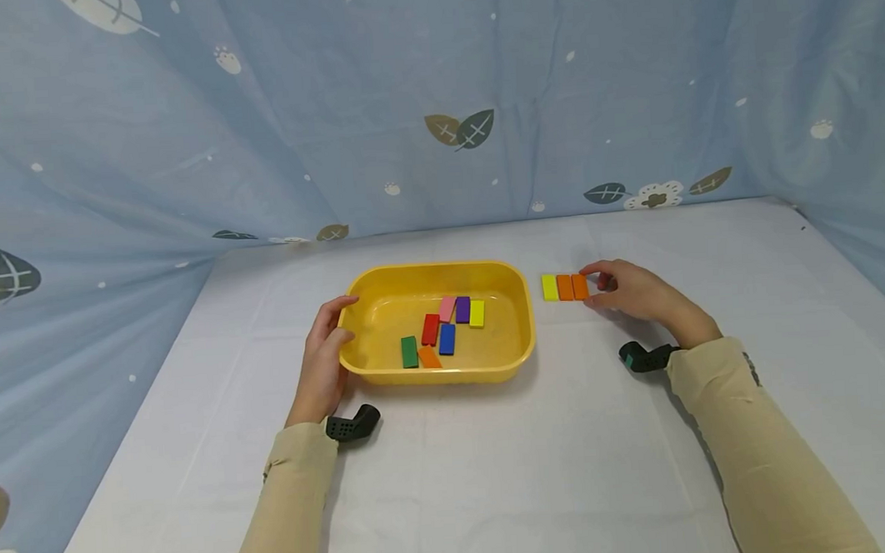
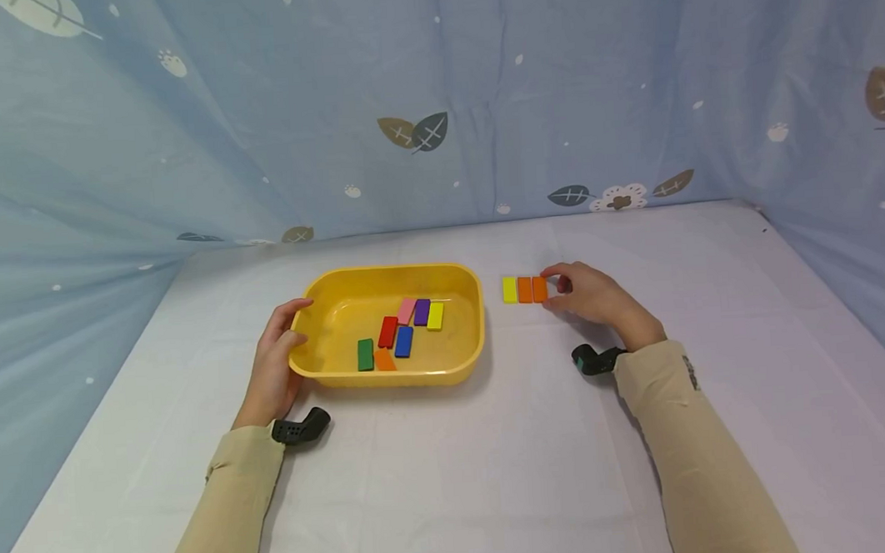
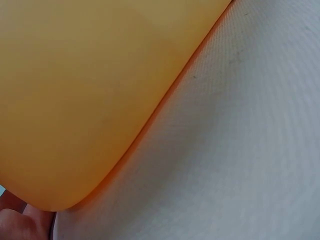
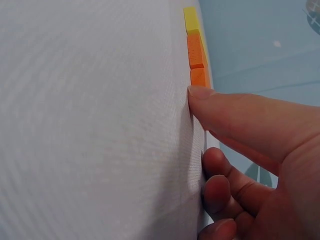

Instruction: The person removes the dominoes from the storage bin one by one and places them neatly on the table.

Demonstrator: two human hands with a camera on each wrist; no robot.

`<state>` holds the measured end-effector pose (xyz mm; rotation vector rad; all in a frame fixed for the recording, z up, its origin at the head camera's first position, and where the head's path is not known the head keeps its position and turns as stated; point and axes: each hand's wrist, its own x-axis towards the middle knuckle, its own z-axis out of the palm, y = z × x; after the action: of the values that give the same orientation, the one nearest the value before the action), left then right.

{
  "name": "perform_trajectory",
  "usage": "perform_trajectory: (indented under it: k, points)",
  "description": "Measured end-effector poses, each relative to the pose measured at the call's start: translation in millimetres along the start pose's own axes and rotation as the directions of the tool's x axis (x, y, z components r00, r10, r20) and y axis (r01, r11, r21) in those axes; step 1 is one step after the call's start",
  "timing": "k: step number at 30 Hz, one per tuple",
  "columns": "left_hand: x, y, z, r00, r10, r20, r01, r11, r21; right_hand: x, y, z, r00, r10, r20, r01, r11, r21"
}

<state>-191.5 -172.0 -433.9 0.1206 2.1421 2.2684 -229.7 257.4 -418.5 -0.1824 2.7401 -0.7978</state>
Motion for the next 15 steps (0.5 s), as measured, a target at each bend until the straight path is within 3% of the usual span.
perform_trajectory:
  k: [6, 11, 15]
  points:
    - [0.0, 0.0, 0.7, 1.000, 0.002, 0.000, -0.002, 1.000, 0.006, -0.4, 1, -2, 1.000, 0.007, 0.005, -0.007, 1.000, 0.015]
    - [-0.4, 0.5, 0.4, 1.000, 0.000, 0.003, 0.000, 1.000, 0.010, -4.1, 5, -8, 1.000, 0.013, 0.019, -0.015, 0.996, 0.086]
    - [-0.3, 0.6, 0.2, 1.000, 0.002, 0.009, -0.002, 1.000, 0.004, -8.1, 4, -14, 0.999, 0.009, -0.041, -0.002, 0.987, 0.158]
